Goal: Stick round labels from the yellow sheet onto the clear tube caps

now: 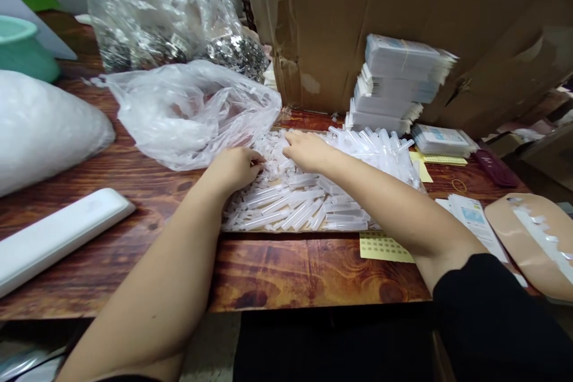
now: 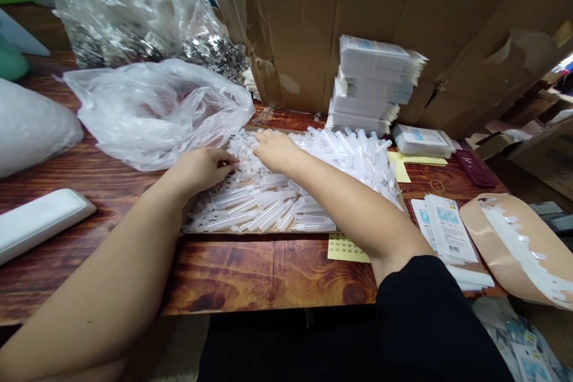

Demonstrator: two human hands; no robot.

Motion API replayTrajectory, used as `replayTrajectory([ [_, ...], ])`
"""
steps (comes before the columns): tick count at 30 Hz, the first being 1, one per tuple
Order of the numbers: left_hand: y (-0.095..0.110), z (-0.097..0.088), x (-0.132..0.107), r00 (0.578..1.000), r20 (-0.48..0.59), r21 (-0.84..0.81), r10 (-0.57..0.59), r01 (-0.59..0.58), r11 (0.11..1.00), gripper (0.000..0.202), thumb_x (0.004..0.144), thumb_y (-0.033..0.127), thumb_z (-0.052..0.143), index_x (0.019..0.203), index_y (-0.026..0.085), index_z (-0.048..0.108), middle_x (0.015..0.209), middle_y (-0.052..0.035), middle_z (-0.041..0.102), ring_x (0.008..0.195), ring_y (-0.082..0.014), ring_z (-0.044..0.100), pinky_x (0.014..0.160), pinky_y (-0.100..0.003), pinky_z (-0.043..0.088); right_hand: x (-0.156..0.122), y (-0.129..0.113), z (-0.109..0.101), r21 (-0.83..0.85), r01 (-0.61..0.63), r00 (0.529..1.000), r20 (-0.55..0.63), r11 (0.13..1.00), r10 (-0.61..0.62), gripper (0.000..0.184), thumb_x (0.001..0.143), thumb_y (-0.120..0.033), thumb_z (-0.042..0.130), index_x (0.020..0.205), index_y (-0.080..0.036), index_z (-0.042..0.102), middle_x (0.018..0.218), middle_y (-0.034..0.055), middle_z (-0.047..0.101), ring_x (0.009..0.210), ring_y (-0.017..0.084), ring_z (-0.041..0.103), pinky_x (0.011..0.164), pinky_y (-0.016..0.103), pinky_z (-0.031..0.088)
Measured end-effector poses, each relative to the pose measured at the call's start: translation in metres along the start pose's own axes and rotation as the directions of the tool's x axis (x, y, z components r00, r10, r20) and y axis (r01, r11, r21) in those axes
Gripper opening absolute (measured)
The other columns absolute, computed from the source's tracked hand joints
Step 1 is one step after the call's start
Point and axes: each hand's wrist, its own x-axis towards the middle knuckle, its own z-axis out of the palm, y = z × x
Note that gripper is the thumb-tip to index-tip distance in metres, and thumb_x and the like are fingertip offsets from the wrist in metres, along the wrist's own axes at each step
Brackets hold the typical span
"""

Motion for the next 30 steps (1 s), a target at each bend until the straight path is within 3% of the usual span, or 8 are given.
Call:
replayTrajectory([
  [3, 0.000, -0.003, -0.003, 0.998, -0.051, -0.081, -0.026, 0.022, 0.996, 0.041, 0.079, 0.032, 0.063, 0.115, 0.021, 0.080, 0.102, -0.0088, 0.082, 0.093, -0.0297, 0.075, 0.089, -0.036, 0.055, -0.002, 0.004, 0.003, 0.012, -0.011, 0.999, -0.034, 1.000, 0.012, 0.029, 0.097, -0.003, 0.047, 0.109, -0.011, 0.071, 0.136, 0.0205, 0.061, 0.130, 0.032, 0.053, 0.098, 0.043, 0.046],
  [6, 0.010, -0.005, -0.006, 0.979, -0.163, -0.458, -0.124, 0.037, 0.888, 0.044, 0.076, 0.039, 0.072, 0.114, 0.019, 0.080, 0.095, -0.0082, 0.081, 0.083, -0.0248, 0.072, 0.081, -0.034, 0.055, -0.020, 0.011, 0.004, 0.139, -0.059, 0.990, -0.121, 0.989, 0.076, 0.023, 0.100, -0.010, 0.051, 0.118, -0.012, 0.067, 0.131, 0.0183, 0.064, 0.125, 0.031, 0.057, 0.102, 0.045, 0.045],
  [10, 0.036, -0.009, -0.011, 0.977, -0.090, -0.946, -0.195, -0.023, 0.323, 0.044, 0.053, 0.046, 0.094, 0.086, 0.018, 0.083, 0.076, -0.0056, 0.077, 0.072, -0.0175, 0.068, 0.064, -0.025, 0.050, -0.059, 0.013, 0.010, 0.376, 0.034, 0.896, -0.422, 0.926, 0.139, 0.025, 0.107, -0.024, 0.046, 0.126, -0.013, 0.059, 0.121, 0.0151, 0.068, 0.110, 0.024, 0.063, 0.095, 0.040, 0.051],
  [12, 0.051, -0.010, -0.014, 0.988, 0.012, -0.997, -0.152, 0.022, 0.070, 0.046, 0.041, 0.041, 0.100, 0.077, 0.018, 0.082, 0.067, -0.0036, 0.074, 0.067, -0.0145, 0.068, 0.059, -0.021, 0.049, -0.079, 0.009, 0.016, 0.389, 0.142, 0.795, -0.592, 0.910, 0.129, 0.025, 0.109, -0.029, 0.044, 0.122, -0.015, 0.059, 0.112, 0.0130, 0.069, 0.102, 0.022, 0.064, 0.090, 0.036, 0.053],
  [14, 0.064, -0.009, -0.017, 0.989, 0.104, -0.993, -0.103, 0.097, -0.073, 0.046, 0.036, 0.036, 0.103, 0.073, 0.018, 0.081, 0.061, -0.0026, 0.071, 0.063, -0.0131, 0.067, 0.056, -0.018, 0.048, -0.094, 0.002, 0.022, 0.370, 0.192, 0.712, -0.690, 0.909, 0.131, 0.026, 0.110, -0.032, 0.042, 0.120, -0.016, 0.059, 0.104, 0.0107, 0.068, 0.094, 0.020, 0.063, 0.084, 0.034, 0.054],
  [20, 0.078, -0.007, -0.023, 0.977, 0.196, -0.969, -0.085, 0.179, -0.171, 0.029, 0.051, 0.020, 0.099, 0.074, 0.016, 0.081, 0.057, -0.0008, 0.070, 0.057, -0.0102, 0.067, 0.055, -0.015, 0.054, -0.111, -0.009, 0.021, 0.294, 0.164, 0.655, -0.746, 0.942, 0.119, 0.027, 0.110, -0.028, 0.041, 0.115, -0.013, 0.063, 0.090, 0.0080, 0.065, 0.080, 0.018, 0.058, 0.073, 0.031, 0.051],
  [23, 0.081, -0.008, -0.024, 0.981, 0.182, -0.969, -0.061, 0.169, -0.179, 0.033, 0.046, 0.022, 0.102, 0.070, 0.017, 0.081, 0.058, -0.0015, 0.071, 0.058, -0.0104, 0.069, 0.056, -0.015, 0.055, -0.114, -0.008, 0.019, 0.275, 0.133, 0.631, -0.764, 0.952, 0.133, 0.028, 0.110, -0.027, 0.042, 0.113, -0.010, 0.064, 0.089, 0.0082, 0.064, 0.078, 0.018, 0.058, 0.073, 0.030, 0.050],
  [30, 0.093, -0.007, -0.031, 0.989, 0.140, -0.972, -0.048, 0.128, -0.195, 0.043, 0.034, 0.034, 0.106, 0.065, 0.018, 0.081, 0.054, -0.0010, 0.069, 0.049, -0.0089, 0.063, 0.052, -0.017, 0.055, -0.117, -0.010, 0.019, 0.431, 0.233, 0.667, -0.723, 0.872, 0.179, 0.025, 0.108, -0.026, 0.045, 0.114, -0.012, 0.064, 0.088, 0.0056, 0.062, 0.075, 0.015, 0.057, 0.070, 0.028, 0.050],
])
